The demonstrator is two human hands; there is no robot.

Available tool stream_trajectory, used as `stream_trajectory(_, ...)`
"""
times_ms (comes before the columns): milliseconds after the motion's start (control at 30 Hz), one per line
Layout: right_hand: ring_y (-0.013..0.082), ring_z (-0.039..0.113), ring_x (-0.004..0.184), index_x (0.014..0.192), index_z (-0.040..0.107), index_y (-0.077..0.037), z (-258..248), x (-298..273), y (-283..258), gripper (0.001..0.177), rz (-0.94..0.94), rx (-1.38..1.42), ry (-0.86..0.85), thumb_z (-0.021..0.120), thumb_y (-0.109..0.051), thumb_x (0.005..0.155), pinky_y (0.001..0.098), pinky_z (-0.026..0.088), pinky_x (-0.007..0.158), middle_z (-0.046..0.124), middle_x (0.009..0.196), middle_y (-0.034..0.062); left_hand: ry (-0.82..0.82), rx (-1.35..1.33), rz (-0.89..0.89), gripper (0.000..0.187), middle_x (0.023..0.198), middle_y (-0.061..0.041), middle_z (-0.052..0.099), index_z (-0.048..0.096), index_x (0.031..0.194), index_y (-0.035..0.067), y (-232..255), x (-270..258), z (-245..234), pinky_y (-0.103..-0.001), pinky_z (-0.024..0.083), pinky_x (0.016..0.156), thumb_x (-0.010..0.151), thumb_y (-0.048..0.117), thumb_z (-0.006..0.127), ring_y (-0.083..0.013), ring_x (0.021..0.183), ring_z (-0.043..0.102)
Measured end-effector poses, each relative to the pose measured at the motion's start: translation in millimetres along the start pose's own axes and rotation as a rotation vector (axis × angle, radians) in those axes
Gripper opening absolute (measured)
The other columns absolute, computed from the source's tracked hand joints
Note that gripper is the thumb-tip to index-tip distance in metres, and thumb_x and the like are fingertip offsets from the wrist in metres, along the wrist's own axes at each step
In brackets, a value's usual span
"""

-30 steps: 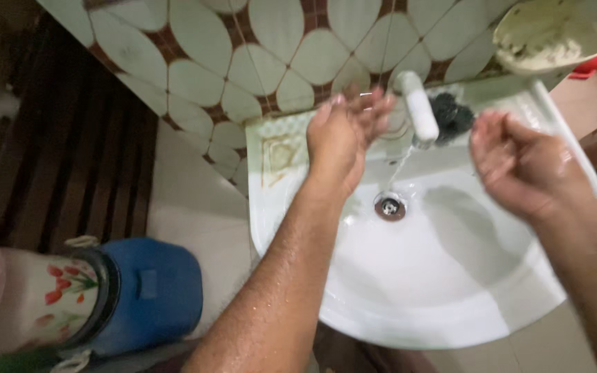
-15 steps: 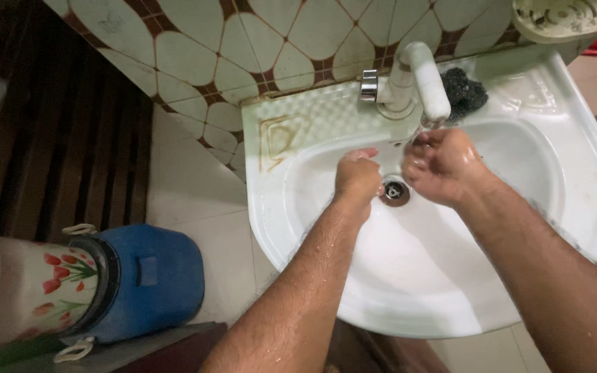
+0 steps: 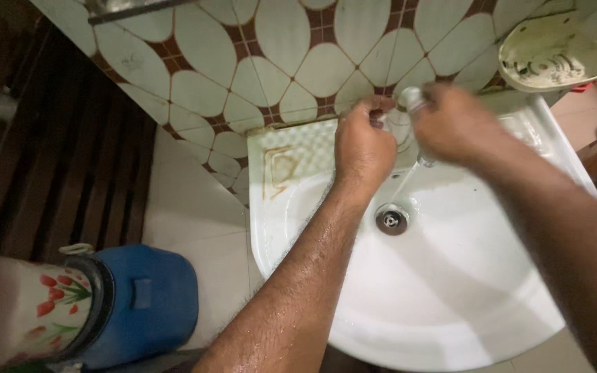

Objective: The person washes their hands with soap and water at a bathroom sink. They then use a steel wool scrubber to clean the faucet and the sink basin, scrubbing the fixtures and rinsing them under running water.

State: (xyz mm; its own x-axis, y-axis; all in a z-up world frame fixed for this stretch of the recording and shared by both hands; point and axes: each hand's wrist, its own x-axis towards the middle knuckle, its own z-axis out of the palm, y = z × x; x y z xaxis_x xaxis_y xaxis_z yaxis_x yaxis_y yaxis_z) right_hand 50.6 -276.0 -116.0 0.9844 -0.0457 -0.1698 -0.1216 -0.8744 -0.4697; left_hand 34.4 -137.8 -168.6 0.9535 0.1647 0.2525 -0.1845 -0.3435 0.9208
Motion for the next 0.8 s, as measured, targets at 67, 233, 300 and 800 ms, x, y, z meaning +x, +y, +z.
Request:
stream_trajectory(67, 0.0416, 0.064, 0.113, 0.137, 0.053, 0.005, 15.4, 11.9, -11.3, 0.052, -0.098, -0.200, 0.040, 0.064, -0.023, 0.095, 0.0488, 0.051, 0.094, 0.064, 0.126, 0.0306, 0.023, -0.016, -0.015, 0.041, 0.111, -0.014, 0.077, 0.071, 0.114, 0.006, -3.1, 7.1, 2.8, -0.037, 0.055, 0.091, 0.077, 0.000, 0.053, -0.0273, 0.100, 0.072)
stream_trajectory(233, 0.0356, 0.075, 0.079, 0.110, 0.073, 0.009, 19.4, 25.7, -10.7, 0.048, 0.101, -0.145, -0.110, 0.053, -0.034, 0.106, 0.0461, 0.057, 0.080, 0.075, 0.093, 0.0252, -0.116, 0.046, -0.380, 0.043, 0.120, -0.022, 0.068, 0.066, 0.123, -0.001, -19.2, 22.4, 9.9, -0.041, 0.048, 0.097, 0.095, 0.031, 0.061, -0.0296, 0.109, 0.062)
stream_trajectory(300, 0.0253, 0.061, 0.061, 0.101, 0.066, 0.008, 20.6, 17.9, 5.9, 0.055, 0.200, 0.321, -0.181, 0.053, -0.044, 0.107, 0.0431, 0.049, 0.062, 0.063, 0.074, 0.0120, -0.346, -0.177, -0.526, 0.052, 0.111, -0.015, 0.069, 0.067, 0.119, 0.002, -17.8, 26.5, 24.3, -0.044, 0.049, 0.082, 0.095, 0.045, 0.051, -0.0278, 0.096, 0.063)
stream_trajectory(800, 0.0479, 0.057, 0.108, 0.151, 0.037, 0.011, 80.8, -87.1, 69.7, 0.059, -0.560, 0.168, 0.555, 0.053, 0.004, 0.094, 0.0555, 0.049, 0.094, 0.055, 0.118, 0.0285, -0.349, -0.900, -0.896, 0.031, 0.081, -0.012, 0.062, 0.052, 0.115, 0.002, 0.7, 26.0, 95.5, -0.039, 0.056, 0.054, 0.105, 0.031, 0.054, -0.0222, 0.059, 0.063)
